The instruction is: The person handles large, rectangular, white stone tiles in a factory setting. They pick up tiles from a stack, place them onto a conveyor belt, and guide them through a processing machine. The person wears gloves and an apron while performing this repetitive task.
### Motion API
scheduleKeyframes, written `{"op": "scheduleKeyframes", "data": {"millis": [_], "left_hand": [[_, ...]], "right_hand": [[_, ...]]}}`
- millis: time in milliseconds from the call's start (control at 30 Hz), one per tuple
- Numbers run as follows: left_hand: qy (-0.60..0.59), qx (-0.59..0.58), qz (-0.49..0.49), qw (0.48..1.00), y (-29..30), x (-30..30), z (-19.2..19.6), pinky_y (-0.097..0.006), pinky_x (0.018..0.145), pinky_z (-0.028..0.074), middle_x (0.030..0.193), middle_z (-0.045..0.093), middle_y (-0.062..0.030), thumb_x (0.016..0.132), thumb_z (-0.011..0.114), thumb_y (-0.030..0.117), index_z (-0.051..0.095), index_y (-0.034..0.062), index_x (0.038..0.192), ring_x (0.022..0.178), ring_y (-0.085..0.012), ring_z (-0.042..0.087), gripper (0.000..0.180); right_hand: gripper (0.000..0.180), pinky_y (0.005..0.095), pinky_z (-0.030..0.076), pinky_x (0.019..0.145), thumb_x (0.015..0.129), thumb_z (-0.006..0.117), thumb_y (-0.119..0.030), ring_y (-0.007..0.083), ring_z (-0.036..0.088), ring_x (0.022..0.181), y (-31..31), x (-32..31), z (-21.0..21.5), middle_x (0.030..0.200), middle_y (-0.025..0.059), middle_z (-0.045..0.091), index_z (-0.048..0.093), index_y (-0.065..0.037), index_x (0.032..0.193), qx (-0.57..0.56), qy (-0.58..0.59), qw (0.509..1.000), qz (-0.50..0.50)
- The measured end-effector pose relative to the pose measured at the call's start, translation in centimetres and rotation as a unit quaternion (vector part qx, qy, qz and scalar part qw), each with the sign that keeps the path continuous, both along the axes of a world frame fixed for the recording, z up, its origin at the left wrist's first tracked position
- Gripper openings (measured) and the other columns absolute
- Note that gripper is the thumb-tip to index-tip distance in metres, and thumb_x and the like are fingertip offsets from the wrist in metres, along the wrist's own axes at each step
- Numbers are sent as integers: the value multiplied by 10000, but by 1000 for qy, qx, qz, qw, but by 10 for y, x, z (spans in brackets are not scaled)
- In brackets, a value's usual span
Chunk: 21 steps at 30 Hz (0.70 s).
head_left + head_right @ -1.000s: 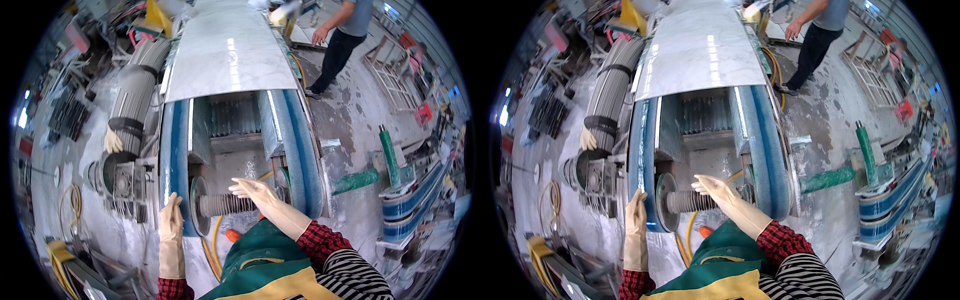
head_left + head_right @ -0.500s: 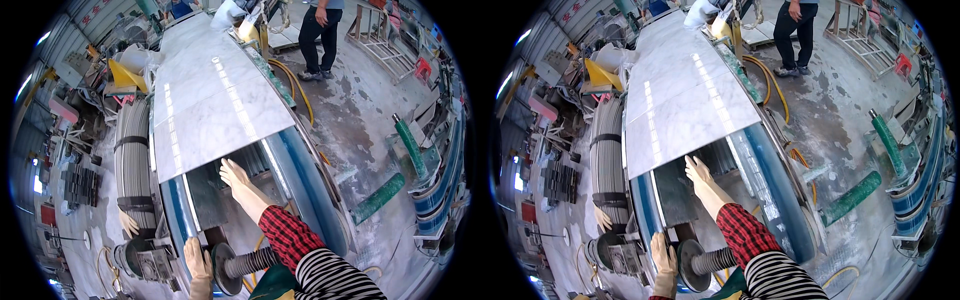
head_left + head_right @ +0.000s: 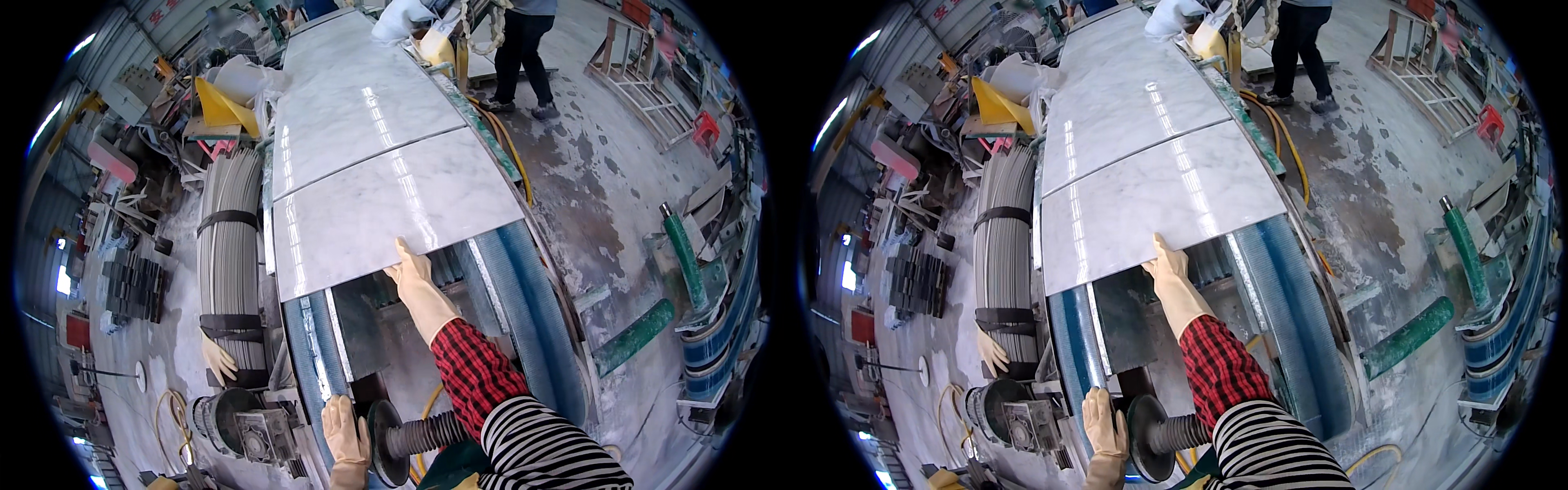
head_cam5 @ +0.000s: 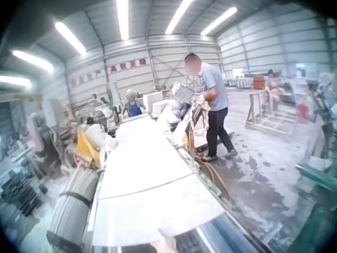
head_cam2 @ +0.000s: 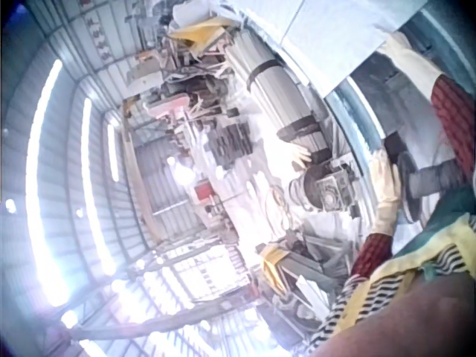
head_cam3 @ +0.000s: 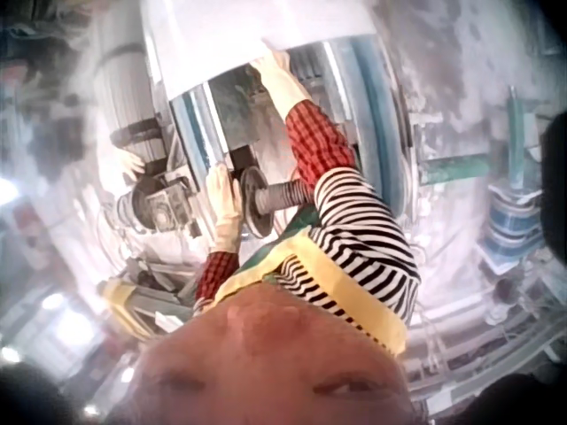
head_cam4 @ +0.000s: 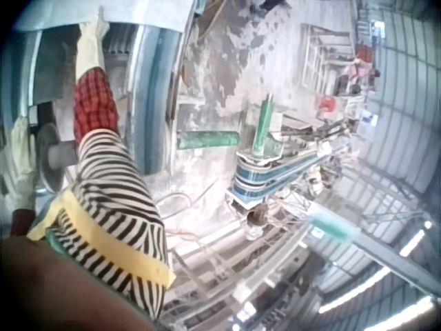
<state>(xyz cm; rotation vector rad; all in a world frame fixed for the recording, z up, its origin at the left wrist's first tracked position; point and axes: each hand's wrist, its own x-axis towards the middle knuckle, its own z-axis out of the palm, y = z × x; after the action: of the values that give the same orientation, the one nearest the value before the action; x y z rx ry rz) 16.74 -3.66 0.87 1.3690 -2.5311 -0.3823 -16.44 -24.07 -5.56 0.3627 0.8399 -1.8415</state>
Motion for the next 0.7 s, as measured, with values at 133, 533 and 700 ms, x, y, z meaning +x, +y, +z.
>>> {"op": "scheduleKeyframes", "data": {"millis": [133,533,700], "left_hand": [[10,-13,-2,1000,2,7,-5,-575,1193,315,1458,502,-314,916,664,139,449,-36,1489,1347,-504,474,637],[72,-130,-56,987,17,14,-10,-605,1181,331,1502,467,-335,859,779,172,423,-74,1516,1370,-527,453,787],[2,-126,-189,974,51,-28,17,-638,1175,322,1500,471,-306,778,823,217,452,-41,1498,1371,-517,454,850]], "right_hand": [[470,465,598,1012,1019,713,-198,290,687,1193,33,14,3,1323,155,663,540,7,1404,10,2,1000,14],[512,470,593,1018,1022,708,-230,297,704,1144,217,93,18,1316,194,659,523,80,1386,109,19,993,35],[486,473,604,1015,1020,702,-213,326,695,1152,303,126,15,1312,214,648,537,95,1358,82,-13,997,3]]}}
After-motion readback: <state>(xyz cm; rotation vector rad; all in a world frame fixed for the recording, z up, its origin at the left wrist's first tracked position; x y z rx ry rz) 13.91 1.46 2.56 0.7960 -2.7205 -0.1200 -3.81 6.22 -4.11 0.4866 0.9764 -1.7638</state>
